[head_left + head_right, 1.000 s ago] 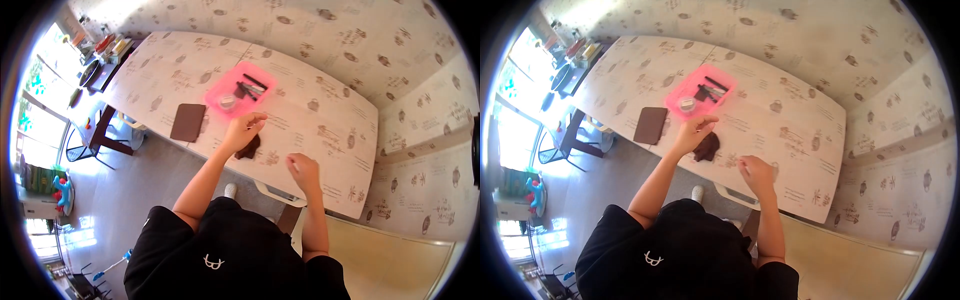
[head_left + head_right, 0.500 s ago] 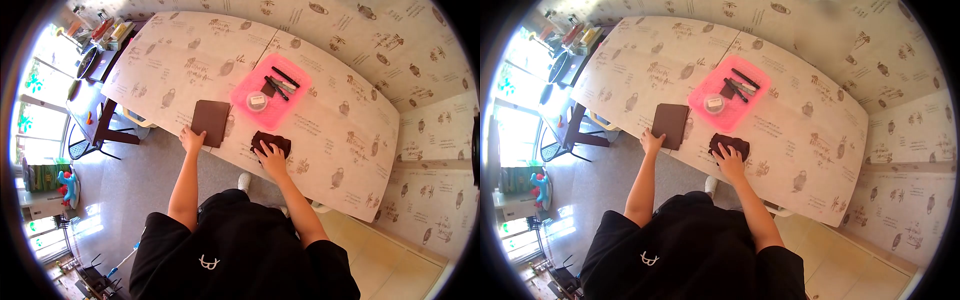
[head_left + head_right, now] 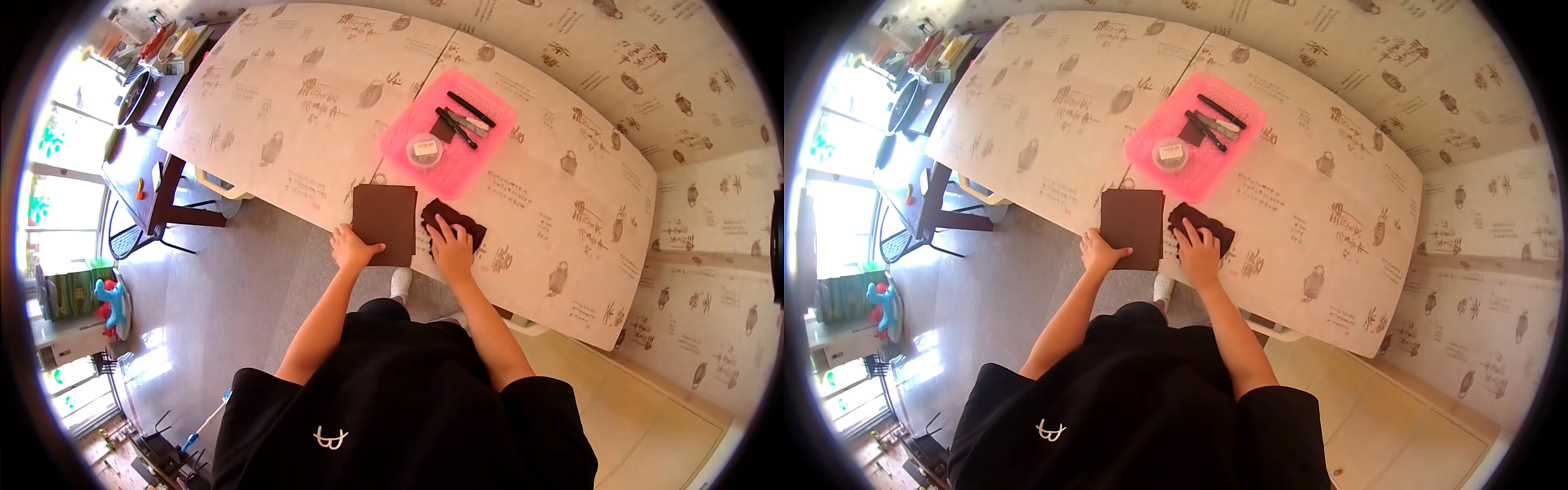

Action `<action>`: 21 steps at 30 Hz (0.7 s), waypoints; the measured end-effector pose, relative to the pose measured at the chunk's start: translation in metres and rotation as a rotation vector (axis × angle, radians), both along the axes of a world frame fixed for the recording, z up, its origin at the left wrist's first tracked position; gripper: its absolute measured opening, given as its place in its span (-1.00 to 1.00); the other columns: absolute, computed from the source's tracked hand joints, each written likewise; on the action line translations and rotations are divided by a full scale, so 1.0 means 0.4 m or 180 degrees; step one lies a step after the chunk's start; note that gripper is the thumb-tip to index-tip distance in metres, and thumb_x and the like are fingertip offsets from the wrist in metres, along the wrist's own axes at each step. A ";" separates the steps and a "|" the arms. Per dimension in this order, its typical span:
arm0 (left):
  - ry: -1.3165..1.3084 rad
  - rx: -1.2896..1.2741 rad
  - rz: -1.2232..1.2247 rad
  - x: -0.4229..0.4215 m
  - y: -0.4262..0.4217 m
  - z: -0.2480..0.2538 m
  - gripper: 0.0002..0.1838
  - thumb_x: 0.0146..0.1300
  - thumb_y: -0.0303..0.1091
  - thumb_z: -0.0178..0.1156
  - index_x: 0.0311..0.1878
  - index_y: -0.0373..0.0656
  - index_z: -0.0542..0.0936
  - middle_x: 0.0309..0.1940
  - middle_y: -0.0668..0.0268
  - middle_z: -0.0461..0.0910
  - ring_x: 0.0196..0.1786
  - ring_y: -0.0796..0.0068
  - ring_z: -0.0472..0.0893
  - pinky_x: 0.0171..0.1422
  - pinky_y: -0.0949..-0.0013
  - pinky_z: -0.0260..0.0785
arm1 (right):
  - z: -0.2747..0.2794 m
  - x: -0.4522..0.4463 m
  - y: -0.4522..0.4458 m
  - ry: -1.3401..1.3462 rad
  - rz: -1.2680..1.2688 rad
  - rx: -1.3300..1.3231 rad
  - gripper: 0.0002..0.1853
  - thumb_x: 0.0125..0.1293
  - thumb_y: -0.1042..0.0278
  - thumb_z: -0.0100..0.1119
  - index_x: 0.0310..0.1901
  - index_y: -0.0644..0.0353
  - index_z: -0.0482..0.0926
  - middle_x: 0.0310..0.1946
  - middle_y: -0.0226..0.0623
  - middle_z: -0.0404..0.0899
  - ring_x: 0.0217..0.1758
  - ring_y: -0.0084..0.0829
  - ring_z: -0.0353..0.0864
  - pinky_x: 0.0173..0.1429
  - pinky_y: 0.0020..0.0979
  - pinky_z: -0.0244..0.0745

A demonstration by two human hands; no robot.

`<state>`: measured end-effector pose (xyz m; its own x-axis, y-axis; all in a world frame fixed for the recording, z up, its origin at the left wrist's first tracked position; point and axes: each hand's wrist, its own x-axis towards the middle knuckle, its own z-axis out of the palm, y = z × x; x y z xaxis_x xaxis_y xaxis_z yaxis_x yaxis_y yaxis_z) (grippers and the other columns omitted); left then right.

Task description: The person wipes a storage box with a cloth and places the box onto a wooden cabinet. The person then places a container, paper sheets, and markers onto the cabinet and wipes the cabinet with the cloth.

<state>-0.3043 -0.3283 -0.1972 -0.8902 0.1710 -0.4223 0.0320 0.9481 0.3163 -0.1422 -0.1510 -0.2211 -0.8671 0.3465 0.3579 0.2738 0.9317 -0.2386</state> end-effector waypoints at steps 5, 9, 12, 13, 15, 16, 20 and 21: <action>-0.0296 0.1331 0.0509 0.079 -0.025 -0.012 -0.06 -0.27 -0.25 0.66 0.16 -0.28 0.27 0.08 -0.02 0.47 0.18 0.00 0.50 0.23 0.11 0.43 | -0.008 0.021 0.019 0.0034 -0.0150 -0.0040 -0.58 0.08 0.36 0.27 0.05 -0.03 0.65 0.33 -0.40 0.42 0.10 -0.22 0.41 0.06 -0.18 0.32; -0.0881 0.2316 0.0786 0.093 -0.055 0.044 -0.05 -0.21 -0.32 0.63 0.22 -0.32 0.24 0.07 0.05 0.49 0.19 0.15 0.51 0.24 0.19 0.42 | 0.021 0.045 0.015 -0.0093 0.0173 -0.0105 -0.47 0.10 0.34 0.28 0.19 -0.07 0.56 0.39 -0.31 0.35 0.34 -0.13 0.32 0.30 -0.04 0.27; -0.2145 0.3128 0.0505 0.072 -0.096 0.125 -0.03 -0.20 -0.41 0.60 0.31 -0.32 0.24 0.12 0.14 0.50 0.22 0.31 0.48 0.31 0.28 0.36 | 0.086 0.077 0.009 -0.0123 0.0678 -0.0185 -0.40 0.14 0.32 0.27 0.28 -0.14 0.45 0.43 -0.27 0.29 0.55 -0.10 0.12 0.52 0.06 0.07; -0.2454 0.3066 0.0062 0.068 -0.102 0.157 -0.03 -0.18 -0.41 0.59 0.33 -0.31 0.26 0.15 0.16 0.50 0.23 0.34 0.48 0.34 0.29 0.33 | 0.095 0.083 0.009 0.0339 0.1192 -0.0165 -0.46 0.16 0.33 0.24 0.23 -0.15 0.48 0.43 -0.30 0.30 0.55 -0.14 0.14 0.54 0.05 0.05; -0.2655 0.2718 -0.0709 0.062 -0.087 0.216 -0.06 -0.15 -0.40 0.57 0.36 -0.30 0.32 0.20 0.19 0.49 0.25 0.38 0.45 0.39 0.34 0.26 | 0.170 0.090 -0.002 0.1067 0.1633 0.0029 -0.69 0.26 0.36 0.11 0.03 -0.13 0.60 0.25 -0.41 0.52 0.40 -0.31 0.40 0.57 0.00 0.03; -0.2651 0.2721 -0.0745 0.055 -0.072 0.231 -0.06 -0.15 -0.40 0.57 0.36 -0.30 0.32 0.20 0.19 0.49 0.25 0.38 0.45 0.39 0.34 0.26 | 0.208 0.098 0.003 0.1078 0.1611 0.0053 -0.69 0.26 0.36 0.11 0.03 -0.13 0.60 0.25 -0.41 0.52 0.40 -0.31 0.40 0.57 0.00 0.03; -0.2917 0.2808 -0.1455 0.004 0.066 0.256 -0.36 0.20 -0.18 0.38 0.29 -0.24 0.43 0.07 0.32 0.57 0.12 0.50 0.52 0.25 0.42 0.34 | 0.343 0.137 0.068 0.1304 0.1522 0.0232 -0.83 0.23 0.35 0.12 -0.18 -0.04 0.66 -0.14 -0.52 0.71 0.01 -0.46 0.69 0.47 -0.14 0.26; -0.3167 0.2938 -0.1276 -0.013 0.118 0.257 -0.46 0.32 -0.11 0.29 0.25 -0.21 0.47 0.02 0.37 0.60 0.06 0.55 0.55 0.19 0.45 0.37 | 0.360 0.157 0.094 0.1346 0.1319 0.0201 -0.84 0.22 0.36 0.14 -0.19 -0.03 0.66 -0.13 -0.49 0.71 0.01 -0.44 0.69 0.39 -0.17 0.35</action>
